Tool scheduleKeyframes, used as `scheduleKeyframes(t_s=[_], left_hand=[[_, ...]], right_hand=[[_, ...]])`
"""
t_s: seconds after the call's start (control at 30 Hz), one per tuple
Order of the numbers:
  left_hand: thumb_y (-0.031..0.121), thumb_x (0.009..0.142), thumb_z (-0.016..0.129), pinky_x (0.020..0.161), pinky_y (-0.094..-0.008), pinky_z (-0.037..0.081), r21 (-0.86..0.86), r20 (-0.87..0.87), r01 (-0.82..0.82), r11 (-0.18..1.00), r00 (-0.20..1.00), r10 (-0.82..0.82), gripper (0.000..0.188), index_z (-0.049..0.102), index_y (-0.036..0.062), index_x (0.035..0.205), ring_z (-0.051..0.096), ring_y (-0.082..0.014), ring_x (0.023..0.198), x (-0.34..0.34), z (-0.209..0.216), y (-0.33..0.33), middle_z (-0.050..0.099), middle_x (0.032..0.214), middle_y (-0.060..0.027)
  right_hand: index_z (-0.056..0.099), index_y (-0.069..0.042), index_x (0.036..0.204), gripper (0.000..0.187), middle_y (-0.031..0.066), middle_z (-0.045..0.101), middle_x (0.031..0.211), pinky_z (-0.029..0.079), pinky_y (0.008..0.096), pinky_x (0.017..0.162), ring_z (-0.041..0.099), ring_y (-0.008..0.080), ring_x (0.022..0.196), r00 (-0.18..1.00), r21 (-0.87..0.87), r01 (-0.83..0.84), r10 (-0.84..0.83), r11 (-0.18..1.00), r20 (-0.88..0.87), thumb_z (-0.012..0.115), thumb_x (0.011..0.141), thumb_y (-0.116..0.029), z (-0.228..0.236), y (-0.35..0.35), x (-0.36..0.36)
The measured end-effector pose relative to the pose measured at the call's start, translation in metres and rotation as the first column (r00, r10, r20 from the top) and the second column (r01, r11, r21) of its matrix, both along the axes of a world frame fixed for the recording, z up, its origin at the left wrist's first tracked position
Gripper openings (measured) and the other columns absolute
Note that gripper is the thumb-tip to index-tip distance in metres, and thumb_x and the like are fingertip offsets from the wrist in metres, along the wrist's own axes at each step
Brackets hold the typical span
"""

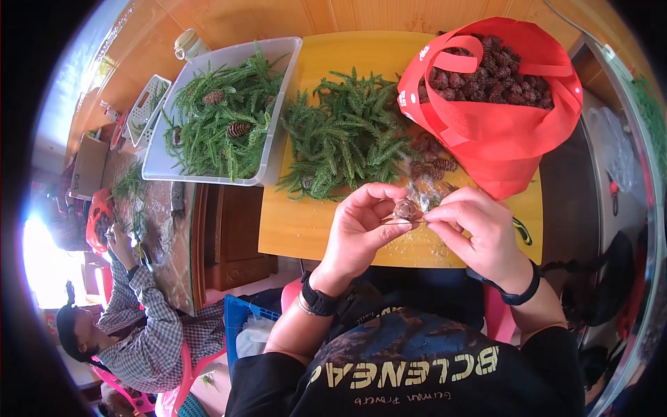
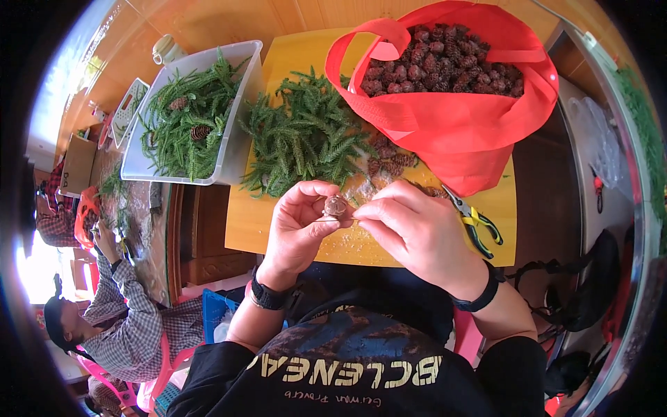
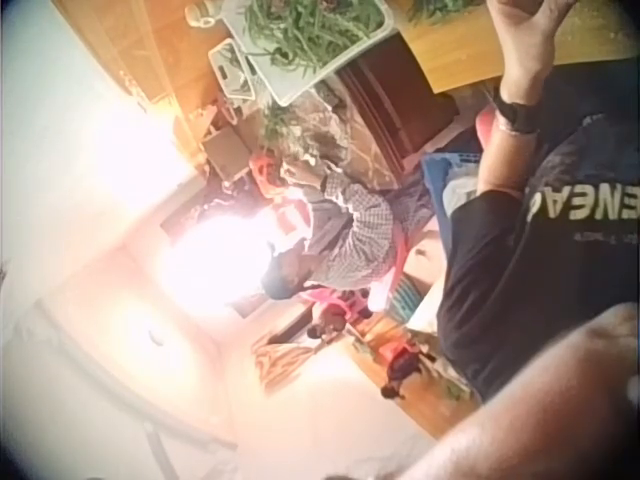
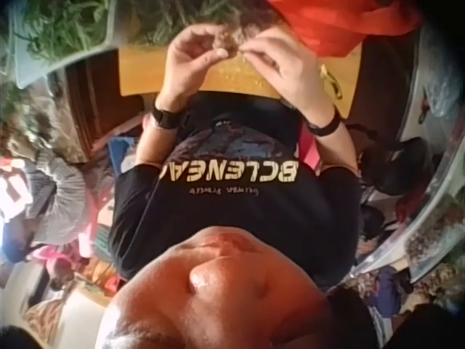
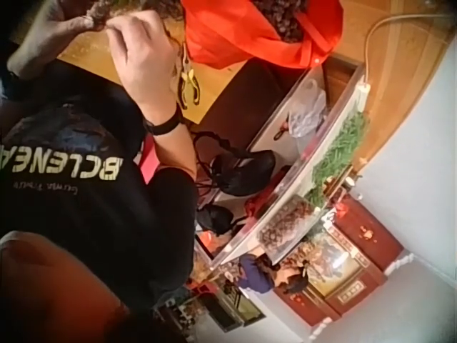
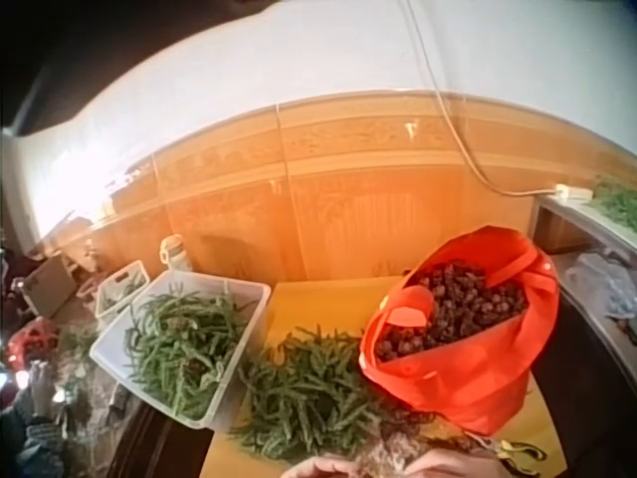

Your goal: Trimming small evergreen branches using hand pruners and placing the cuttings into a container.

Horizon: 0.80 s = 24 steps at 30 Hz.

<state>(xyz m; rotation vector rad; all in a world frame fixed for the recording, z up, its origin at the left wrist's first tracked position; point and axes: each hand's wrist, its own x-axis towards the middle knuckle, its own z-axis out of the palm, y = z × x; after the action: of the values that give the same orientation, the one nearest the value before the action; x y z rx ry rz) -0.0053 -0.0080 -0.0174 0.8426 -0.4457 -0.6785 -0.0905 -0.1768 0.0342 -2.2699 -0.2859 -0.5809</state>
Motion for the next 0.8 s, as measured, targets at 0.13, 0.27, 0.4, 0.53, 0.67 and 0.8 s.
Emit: scheduleKeyframes(t_s=[0.13, 0.27, 0.4, 0.53, 0.67, 0.8], left_hand=[[-0.002, 0.073, 0.07, 0.081, -0.0328, 0.052, -0.039, 0.028, -0.03, 0.999, 0.999, 0.031, 0.039, 0.05, 0.0008, 0.106, 0.06, -0.0192, 0.093, -0.0015, -0.0023, -0.0022, 0.057, 0.099, -0.0086], [-0.005, 0.07, 0.072, 0.081, -0.0319, 0.052, -0.043, 0.045, -0.028, 0.999, 0.999, 0.03, 0.039, 0.05, 0.0015, 0.103, 0.059, -0.018, 0.092, -0.0022, 0.001, -0.0033, 0.053, 0.1, -0.0069], [-0.006, 0.069, 0.073, 0.08, -0.0307, 0.051, -0.013, 0.068, -0.044, 0.999, 0.997, 0.045, 0.041, 0.05, 0.0014, 0.101, 0.059, -0.0173, 0.091, -0.0036, 0.0034, -0.0028, 0.051, 0.101, -0.0077], [-0.006, 0.07, 0.071, 0.079, -0.0317, 0.052, -0.019, 0.136, -0.043, 0.999, 0.99, 0.045, 0.039, 0.049, 0.001, 0.102, 0.058, -0.018, 0.094, -0.0029, 0.0018, -0.003, 0.051, 0.101, -0.0084], [-0.004, 0.074, 0.069, 0.078, -0.033, 0.053, -0.024, 0.13, 0.015, 1.0, 0.991, -0.012, 0.035, 0.049, 0.0008, 0.104, 0.057, -0.0189, 0.096, -0.0011, 0.0025, -0.004, 0.051, 0.104, -0.0093], [0.0, 0.08, 0.064, 0.079, -0.0337, 0.053, -0.038, 0.001, 0.076, 0.996, 0.997, -0.076, 0.03, 0.05, 0.0021, 0.106, 0.057, -0.0203, 0.098, -0.0006, 0.0065, -0.0022, 0.052, 0.108, -0.0114]], right_hand=[[0.062, -0.005, 0.084, 0.021, 0.0065, 0.058, 0.076, 0.045, 0.0256, 0.051, 0.057, 0.0166, 0.061, 0.999, 0.022, 0.021, -0.022, 1.0, 0.031, 0.069, 0.067, 0.006, -0.0038, 0.0037, 0.0005], [0.061, -0.004, 0.084, 0.022, 0.0068, 0.058, 0.076, 0.045, 0.0254, 0.051, 0.058, 0.017, 0.061, 0.999, 0.01, 0.039, -0.04, 0.999, 0.035, 0.068, 0.067, 0.008, -0.0056, 0.0048, 0.0015], [0.061, -0.004, 0.083, 0.021, 0.0074, 0.058, 0.076, 0.045, 0.0258, 0.05, 0.058, 0.0176, 0.061, 0.997, 0.022, 0.061, -0.061, 0.998, 0.041, 0.068, 0.067, 0.008, -0.0054, 0.0059, 0.0011], [0.06, -0.003, 0.084, 0.022, 0.0073, 0.058, 0.077, 0.044, 0.0253, 0.05, 0.058, 0.0167, 0.061, 0.995, -0.027, 0.056, -0.054, 0.998, 0.082, 0.068, 0.067, 0.008, -0.0044, 0.0067, 0.0018], [0.058, -0.003, 0.083, 0.021, 0.0062, 0.059, 0.077, 0.042, 0.0233, 0.046, 0.057, 0.0139, 0.059, 0.992, 0.053, 0.109, -0.113, 0.993, 0.063, 0.07, 0.068, 0.006, -0.0047, 0.0069, 0.0027], [0.057, -0.004, 0.081, 0.021, 0.0054, 0.059, 0.075, 0.04, 0.022, 0.043, 0.056, 0.0118, 0.056, 0.992, 0.054, 0.102, -0.105, 0.993, 0.07, 0.071, 0.069, 0.004, -0.0029, 0.0066, 0.0025]])
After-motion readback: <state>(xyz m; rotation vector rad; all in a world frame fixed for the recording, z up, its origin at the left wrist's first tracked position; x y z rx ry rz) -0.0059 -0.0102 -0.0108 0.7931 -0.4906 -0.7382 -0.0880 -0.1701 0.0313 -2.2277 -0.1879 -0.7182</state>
